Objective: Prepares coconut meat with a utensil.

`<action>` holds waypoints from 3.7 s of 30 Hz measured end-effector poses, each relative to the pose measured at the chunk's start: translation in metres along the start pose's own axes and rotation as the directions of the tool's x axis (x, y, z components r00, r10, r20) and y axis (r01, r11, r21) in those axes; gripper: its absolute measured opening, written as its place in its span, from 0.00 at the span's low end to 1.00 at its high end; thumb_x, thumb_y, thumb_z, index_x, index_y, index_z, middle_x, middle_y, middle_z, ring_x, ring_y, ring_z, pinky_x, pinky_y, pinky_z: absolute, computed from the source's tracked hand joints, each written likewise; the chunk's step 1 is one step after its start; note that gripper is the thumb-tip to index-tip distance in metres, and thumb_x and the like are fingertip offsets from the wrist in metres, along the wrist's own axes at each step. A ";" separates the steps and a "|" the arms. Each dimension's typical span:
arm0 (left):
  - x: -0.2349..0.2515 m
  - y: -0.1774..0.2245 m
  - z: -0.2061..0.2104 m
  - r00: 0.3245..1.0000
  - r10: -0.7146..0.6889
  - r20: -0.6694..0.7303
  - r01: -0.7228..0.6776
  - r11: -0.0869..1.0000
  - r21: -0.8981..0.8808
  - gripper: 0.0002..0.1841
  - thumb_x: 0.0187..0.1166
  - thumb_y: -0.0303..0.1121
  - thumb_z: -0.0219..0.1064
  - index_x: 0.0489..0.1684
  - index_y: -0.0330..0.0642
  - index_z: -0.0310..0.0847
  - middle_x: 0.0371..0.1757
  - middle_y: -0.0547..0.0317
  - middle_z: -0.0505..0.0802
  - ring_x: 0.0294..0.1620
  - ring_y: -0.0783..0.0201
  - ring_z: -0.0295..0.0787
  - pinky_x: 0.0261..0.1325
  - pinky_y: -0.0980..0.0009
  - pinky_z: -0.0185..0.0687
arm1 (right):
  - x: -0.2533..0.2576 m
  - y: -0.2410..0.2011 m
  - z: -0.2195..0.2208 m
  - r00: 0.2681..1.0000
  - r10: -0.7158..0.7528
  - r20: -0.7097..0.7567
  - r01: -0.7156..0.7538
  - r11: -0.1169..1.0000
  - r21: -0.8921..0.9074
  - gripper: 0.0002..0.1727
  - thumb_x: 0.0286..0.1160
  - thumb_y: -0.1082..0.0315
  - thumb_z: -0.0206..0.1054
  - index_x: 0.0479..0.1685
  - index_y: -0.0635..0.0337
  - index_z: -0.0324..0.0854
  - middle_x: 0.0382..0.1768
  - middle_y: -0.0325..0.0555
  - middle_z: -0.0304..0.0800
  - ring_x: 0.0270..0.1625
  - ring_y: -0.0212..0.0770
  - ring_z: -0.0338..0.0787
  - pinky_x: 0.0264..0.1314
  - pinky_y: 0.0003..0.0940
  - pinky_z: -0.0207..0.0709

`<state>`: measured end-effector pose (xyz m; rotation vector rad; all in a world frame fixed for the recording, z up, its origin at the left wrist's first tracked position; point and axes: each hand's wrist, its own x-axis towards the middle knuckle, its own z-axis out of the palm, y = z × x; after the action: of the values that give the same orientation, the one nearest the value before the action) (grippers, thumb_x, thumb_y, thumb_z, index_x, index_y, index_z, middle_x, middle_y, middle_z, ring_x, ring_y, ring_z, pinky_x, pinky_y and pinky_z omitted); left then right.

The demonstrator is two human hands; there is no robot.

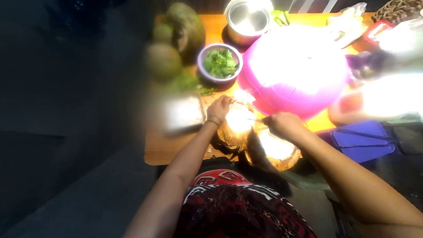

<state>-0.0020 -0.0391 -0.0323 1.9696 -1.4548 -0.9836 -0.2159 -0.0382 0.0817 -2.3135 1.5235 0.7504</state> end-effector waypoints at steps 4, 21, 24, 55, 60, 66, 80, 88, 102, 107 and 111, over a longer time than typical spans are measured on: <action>0.000 -0.002 0.001 1.000 0.012 -0.010 -0.012 1.000 -0.001 0.24 0.93 0.50 0.50 0.79 0.52 0.78 0.67 0.47 0.90 0.67 0.44 0.87 0.68 0.39 0.77 | 0.007 0.002 0.008 1.000 0.016 -0.023 -0.015 1.000 0.011 0.13 0.88 0.67 0.60 0.44 0.63 0.90 0.44 0.63 0.93 0.55 0.67 0.92 0.52 0.67 0.81; 0.002 -0.004 0.002 1.000 0.011 -0.016 -0.011 1.000 0.010 0.23 0.93 0.50 0.50 0.79 0.53 0.78 0.66 0.47 0.91 0.66 0.43 0.88 0.65 0.39 0.78 | -0.006 -0.008 -0.010 0.995 0.026 0.093 -0.024 0.999 -0.030 0.12 0.87 0.66 0.61 0.45 0.58 0.91 0.45 0.58 0.93 0.56 0.63 0.92 0.53 0.64 0.81; 0.001 -0.001 0.001 1.000 0.001 -0.003 -0.001 1.000 0.001 0.24 0.94 0.50 0.49 0.79 0.53 0.77 0.68 0.47 0.90 0.68 0.43 0.87 0.68 0.39 0.77 | 0.006 -0.005 -0.007 1.000 0.023 -0.001 -0.023 1.000 0.004 0.12 0.87 0.67 0.61 0.45 0.61 0.91 0.43 0.63 0.93 0.55 0.67 0.92 0.51 0.67 0.80; 0.000 -0.002 0.000 1.000 0.014 0.001 -0.014 1.000 -0.015 0.24 0.94 0.50 0.50 0.80 0.52 0.77 0.68 0.46 0.90 0.67 0.43 0.87 0.67 0.39 0.77 | 0.013 -0.014 -0.022 0.993 0.011 0.118 -0.009 1.000 -0.022 0.11 0.86 0.66 0.63 0.45 0.61 0.90 0.46 0.62 0.93 0.57 0.66 0.91 0.53 0.68 0.80; -0.001 -0.001 -0.002 1.000 -0.005 0.009 0.005 1.000 -0.007 0.24 0.94 0.50 0.50 0.80 0.53 0.77 0.69 0.47 0.89 0.69 0.44 0.87 0.68 0.39 0.76 | 0.022 -0.008 -0.008 0.998 0.032 0.049 -0.032 0.999 0.003 0.14 0.89 0.66 0.59 0.47 0.65 0.89 0.48 0.65 0.92 0.58 0.69 0.90 0.55 0.69 0.79; 0.000 -0.002 -0.001 1.000 0.005 0.000 -0.005 1.000 -0.006 0.23 0.93 0.50 0.50 0.79 0.53 0.78 0.67 0.46 0.90 0.66 0.43 0.88 0.66 0.39 0.78 | 0.005 -0.013 -0.025 0.998 0.029 0.055 -0.029 1.000 -0.002 0.12 0.87 0.66 0.62 0.45 0.61 0.91 0.45 0.62 0.93 0.56 0.66 0.91 0.53 0.68 0.80; 0.001 0.000 0.000 1.000 -0.003 -0.004 0.003 1.000 0.008 0.23 0.93 0.49 0.50 0.79 0.53 0.78 0.67 0.47 0.91 0.67 0.43 0.88 0.67 0.39 0.77 | 0.015 -0.009 -0.012 1.000 0.024 0.017 -0.024 1.000 -0.008 0.16 0.90 0.66 0.57 0.46 0.65 0.89 0.46 0.65 0.92 0.57 0.68 0.91 0.53 0.67 0.80; 0.001 -0.001 -0.001 1.000 -0.001 0.007 0.001 1.000 0.005 0.24 0.93 0.50 0.49 0.80 0.53 0.77 0.68 0.47 0.90 0.67 0.43 0.87 0.67 0.39 0.77 | 0.006 -0.018 -0.024 0.993 0.029 0.111 -0.025 0.999 -0.039 0.14 0.89 0.66 0.59 0.45 0.64 0.89 0.46 0.64 0.92 0.57 0.68 0.91 0.53 0.67 0.80; -0.001 0.000 -0.002 1.000 -0.006 -0.008 0.006 1.000 0.011 0.24 0.94 0.50 0.50 0.80 0.53 0.77 0.68 0.47 0.90 0.67 0.44 0.88 0.67 0.40 0.78 | 0.014 -0.012 -0.009 0.999 0.038 0.038 -0.039 0.999 0.003 0.15 0.90 0.66 0.58 0.45 0.65 0.89 0.46 0.64 0.92 0.57 0.67 0.91 0.55 0.67 0.80; 0.000 0.000 -0.002 1.000 -0.010 0.014 0.010 1.000 0.001 0.24 0.94 0.49 0.50 0.80 0.53 0.77 0.69 0.46 0.89 0.68 0.43 0.87 0.67 0.39 0.78 | -0.006 -0.010 -0.012 0.994 0.042 0.104 -0.038 0.998 -0.045 0.11 0.86 0.66 0.62 0.45 0.58 0.91 0.46 0.59 0.93 0.56 0.63 0.92 0.52 0.64 0.81; 0.000 0.000 -0.001 1.000 -0.005 0.002 0.005 1.000 0.006 0.24 0.93 0.50 0.50 0.80 0.53 0.77 0.68 0.46 0.90 0.67 0.43 0.87 0.67 0.40 0.77 | 0.008 -0.011 -0.011 0.998 0.050 0.033 -0.050 0.999 -0.008 0.15 0.90 0.66 0.59 0.42 0.64 0.89 0.44 0.63 0.92 0.56 0.66 0.91 0.53 0.66 0.80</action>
<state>-0.0017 -0.0388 -0.0316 1.9777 -1.4566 -0.9845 -0.2002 -0.0456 0.0859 -2.2642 1.5719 0.8033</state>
